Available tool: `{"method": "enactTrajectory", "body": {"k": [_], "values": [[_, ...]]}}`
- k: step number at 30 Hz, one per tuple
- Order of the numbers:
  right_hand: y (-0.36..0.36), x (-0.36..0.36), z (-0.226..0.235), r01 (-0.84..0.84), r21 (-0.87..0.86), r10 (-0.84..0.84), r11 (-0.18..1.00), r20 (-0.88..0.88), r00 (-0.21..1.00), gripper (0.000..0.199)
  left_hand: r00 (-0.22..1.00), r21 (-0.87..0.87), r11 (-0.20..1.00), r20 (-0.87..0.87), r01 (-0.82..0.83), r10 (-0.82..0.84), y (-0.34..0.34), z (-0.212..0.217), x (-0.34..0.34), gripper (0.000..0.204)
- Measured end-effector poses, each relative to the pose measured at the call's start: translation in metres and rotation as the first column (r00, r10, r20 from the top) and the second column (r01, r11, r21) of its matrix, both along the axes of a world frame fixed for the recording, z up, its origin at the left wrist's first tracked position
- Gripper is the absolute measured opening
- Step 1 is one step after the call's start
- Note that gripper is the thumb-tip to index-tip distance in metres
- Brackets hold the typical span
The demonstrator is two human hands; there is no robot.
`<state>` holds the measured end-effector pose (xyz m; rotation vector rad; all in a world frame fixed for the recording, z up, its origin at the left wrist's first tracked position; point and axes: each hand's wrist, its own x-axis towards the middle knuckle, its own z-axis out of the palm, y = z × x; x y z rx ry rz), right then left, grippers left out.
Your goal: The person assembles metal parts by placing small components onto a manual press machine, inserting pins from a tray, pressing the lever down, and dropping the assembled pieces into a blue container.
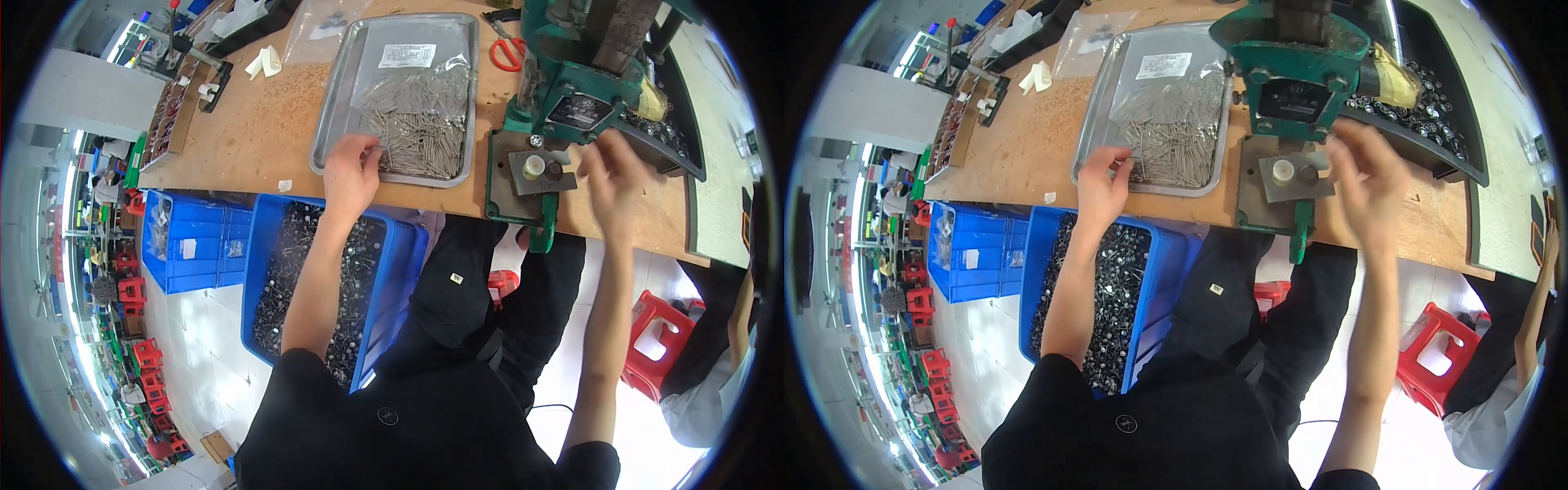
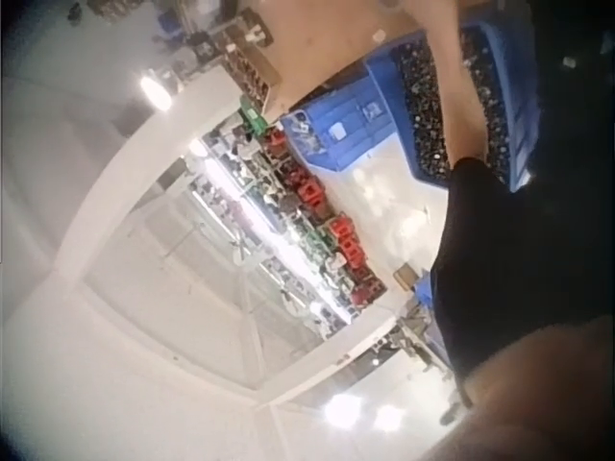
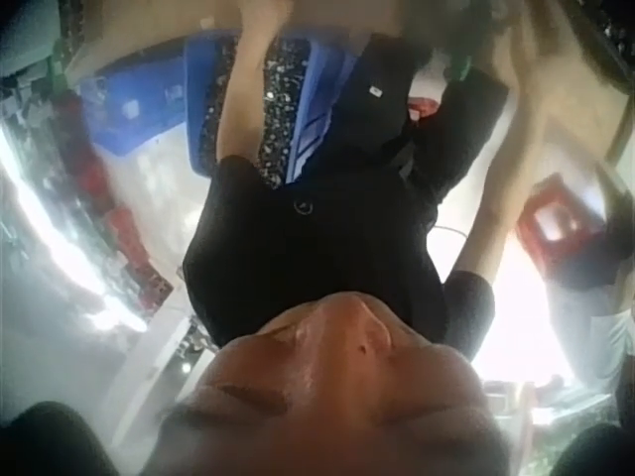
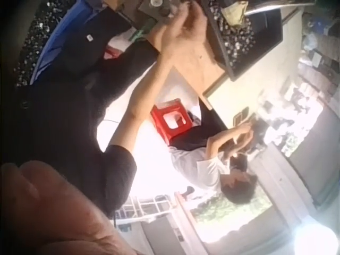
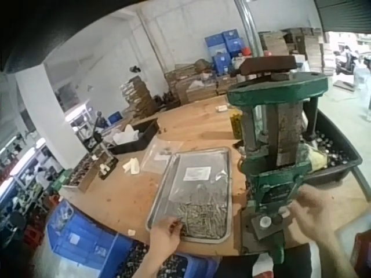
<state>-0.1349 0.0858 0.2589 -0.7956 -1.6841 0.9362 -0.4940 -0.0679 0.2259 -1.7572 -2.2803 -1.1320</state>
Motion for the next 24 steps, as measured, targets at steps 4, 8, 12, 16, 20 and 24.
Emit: {"method": "enactTrajectory", "body": {"k": [4,8,12,16,20,24], "values": [[-0.035,-0.015,0.003,-0.098,-0.052,0.107,0.994,0.222,0.969,0.019,0.990,-0.225,0.973,-0.138,-0.041,0.010,0.006,0.007,-0.027,0.016],[-0.036,-0.019,-0.002,-0.129,-0.088,0.146,0.988,0.227,0.963,0.021,0.981,-0.371,0.926,-0.141,0.074,-0.135,0.012,0.015,-0.041,0.016],[-0.034,-0.025,-0.003,-0.103,-0.083,0.119,0.991,0.214,0.969,0.024,0.958,-0.466,0.877,-0.180,0.115,-0.221,0.021,0.029,-0.044,0.014],[-0.030,-0.030,-0.006,-0.058,-0.154,0.094,0.986,0.234,0.968,0.026,0.945,-0.474,0.859,-0.148,0.192,-0.293,0.037,0.028,-0.050,0.012],[-0.028,-0.031,-0.001,0.002,-0.197,0.051,0.980,0.264,0.963,0.028,0.928,-0.489,0.840,-0.144,0.236,-0.344,0.047,0.027,-0.055,0.012],[-0.029,-0.027,-0.003,0.003,-0.243,0.066,0.970,0.275,0.959,0.025,0.971,-0.541,0.816,0.002,0.203,-0.239,0.051,0.031,-0.053,0.010]]}}
